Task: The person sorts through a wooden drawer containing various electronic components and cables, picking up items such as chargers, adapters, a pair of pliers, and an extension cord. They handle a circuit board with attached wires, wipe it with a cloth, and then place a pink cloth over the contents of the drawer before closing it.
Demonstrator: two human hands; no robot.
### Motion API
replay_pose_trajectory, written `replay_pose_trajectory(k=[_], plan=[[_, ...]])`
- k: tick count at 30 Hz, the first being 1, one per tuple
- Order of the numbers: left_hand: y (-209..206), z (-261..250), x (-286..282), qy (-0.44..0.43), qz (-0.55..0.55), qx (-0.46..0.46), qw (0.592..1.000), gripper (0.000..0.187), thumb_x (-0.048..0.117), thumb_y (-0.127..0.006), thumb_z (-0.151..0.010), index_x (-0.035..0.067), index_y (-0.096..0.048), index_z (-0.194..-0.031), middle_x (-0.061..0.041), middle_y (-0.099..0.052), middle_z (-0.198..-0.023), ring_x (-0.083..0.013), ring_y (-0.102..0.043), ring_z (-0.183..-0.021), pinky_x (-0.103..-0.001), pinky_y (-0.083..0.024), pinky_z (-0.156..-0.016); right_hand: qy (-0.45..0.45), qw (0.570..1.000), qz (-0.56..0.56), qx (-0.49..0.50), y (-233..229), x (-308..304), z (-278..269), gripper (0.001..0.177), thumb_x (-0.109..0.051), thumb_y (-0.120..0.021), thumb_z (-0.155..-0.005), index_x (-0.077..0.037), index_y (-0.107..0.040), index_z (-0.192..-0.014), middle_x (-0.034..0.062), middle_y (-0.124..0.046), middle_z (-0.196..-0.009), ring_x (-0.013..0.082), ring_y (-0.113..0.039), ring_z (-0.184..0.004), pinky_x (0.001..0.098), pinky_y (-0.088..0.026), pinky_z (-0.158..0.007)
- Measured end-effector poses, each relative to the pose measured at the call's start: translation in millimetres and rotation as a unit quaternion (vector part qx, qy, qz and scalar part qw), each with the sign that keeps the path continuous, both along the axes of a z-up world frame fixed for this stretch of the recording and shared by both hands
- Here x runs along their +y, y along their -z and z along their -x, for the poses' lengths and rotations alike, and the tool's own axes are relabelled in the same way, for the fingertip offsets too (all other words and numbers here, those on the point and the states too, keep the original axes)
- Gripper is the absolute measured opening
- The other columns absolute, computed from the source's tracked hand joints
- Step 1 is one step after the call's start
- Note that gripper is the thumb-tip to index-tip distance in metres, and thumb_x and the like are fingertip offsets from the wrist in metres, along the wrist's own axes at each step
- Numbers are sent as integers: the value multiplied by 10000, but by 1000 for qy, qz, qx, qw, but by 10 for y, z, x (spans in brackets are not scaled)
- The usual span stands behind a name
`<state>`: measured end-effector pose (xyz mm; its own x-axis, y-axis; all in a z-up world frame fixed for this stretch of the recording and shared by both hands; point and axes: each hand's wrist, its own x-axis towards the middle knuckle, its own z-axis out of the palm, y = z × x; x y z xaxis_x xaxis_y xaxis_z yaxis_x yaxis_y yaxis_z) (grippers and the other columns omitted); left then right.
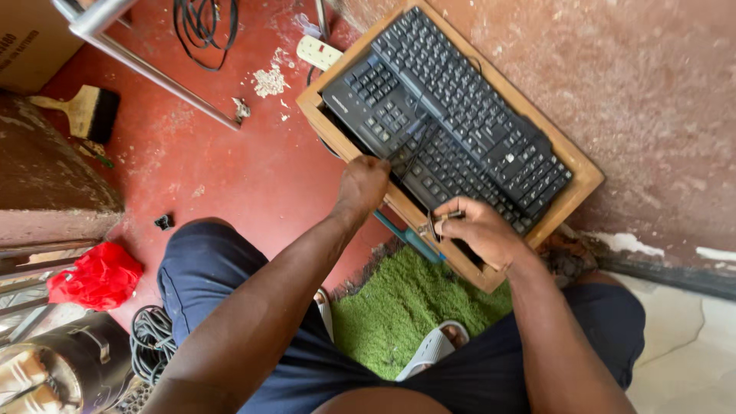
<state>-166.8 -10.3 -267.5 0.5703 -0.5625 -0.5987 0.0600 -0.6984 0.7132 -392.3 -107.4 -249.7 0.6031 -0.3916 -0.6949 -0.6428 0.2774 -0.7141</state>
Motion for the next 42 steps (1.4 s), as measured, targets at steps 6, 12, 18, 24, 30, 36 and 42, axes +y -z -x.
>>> replay_pose_trajectory(k=[6, 12, 18, 24, 30, 36, 42], plan=[[41, -216, -115, 117, -71, -230, 964, 607, 481, -574, -920, -56, -620, -1199, -266, -705, -1057, -407, -671, -1035, -518, -507, -889, 30, 999, 24, -9, -96, 191, 50, 311, -157, -716, -867, -5, -701, -1138, 66, -735, -932, 147, -670, -853, 315, -544, -791], [534, -237, -352, -121, 93, 94, 984, 399, 265, -672, -892, -127, -736, -934, -167, -709, -846, -269, -646, -733, -417, -513, -659, 100, 994, 9, -41, 10, 198, 51, 213, -101, -679, -893, -43, -667, -1097, 89, -730, -991, 178, -665, -889, 355, -551, -826], [653, -224, -501, -184, 145, 180, 956, 259, 199, -635, -878, -14, -695, -1012, -90, -634, -778, -225, -584, -638, -372, -480, -531, 237, 956, -59, -165, -40, 116, 204, 157, -32, -585, -922, -42, -611, -1076, 162, -734, -1092, 195, -650, -955, 372, -509, -890], [470, -169, -579, -224, 149, 142, 953, 303, 258, -635, -894, -14, -654, -1026, -114, -659, -820, -229, -666, -667, -372, -599, -543, 253, 950, -21, -183, -177, 150, 238, 159, -20, -586, -919, -18, -613, -1076, 175, -737, -1074, 204, -683, -914, 362, -565, -861], [349, -389, -797, -178, 136, 245, 943, 541, 451, -727, -858, -61, -671, -1024, -115, -639, -848, -213, -631, -602, -342, -542, -470, 194, 966, 150, -78, -394, 621, -233, 325, -99, -721, -879, -27, -659, -1190, 116, -748, -1022, 132, -702, -772, 267, -601, -646], [63, -414, -846, -120, 76, 143, 980, 492, 430, -751, -842, -57, -727, -906, -108, -701, -752, -175, -596, -488, -321, -460, -398, 233, 937, 261, 7, -73, 977, -821, 396, -217, -719, -950, -80, -679, -1319, 121, -758, -983, 155, -692, -775, 310, -543, -649], [-25, -458, -817, -81, 90, 133, 984, 484, 416, -763, -832, -67, -751, -868, -107, -678, -709, -193, -614, -486, -331, -455, -414, 319, 900, 296, 29, 356, 732, -1179, 404, -299, -734, -939, -42, -704, -1249, 132, -741, -1169, 247, -706, -1046, 376, -535, -930]])
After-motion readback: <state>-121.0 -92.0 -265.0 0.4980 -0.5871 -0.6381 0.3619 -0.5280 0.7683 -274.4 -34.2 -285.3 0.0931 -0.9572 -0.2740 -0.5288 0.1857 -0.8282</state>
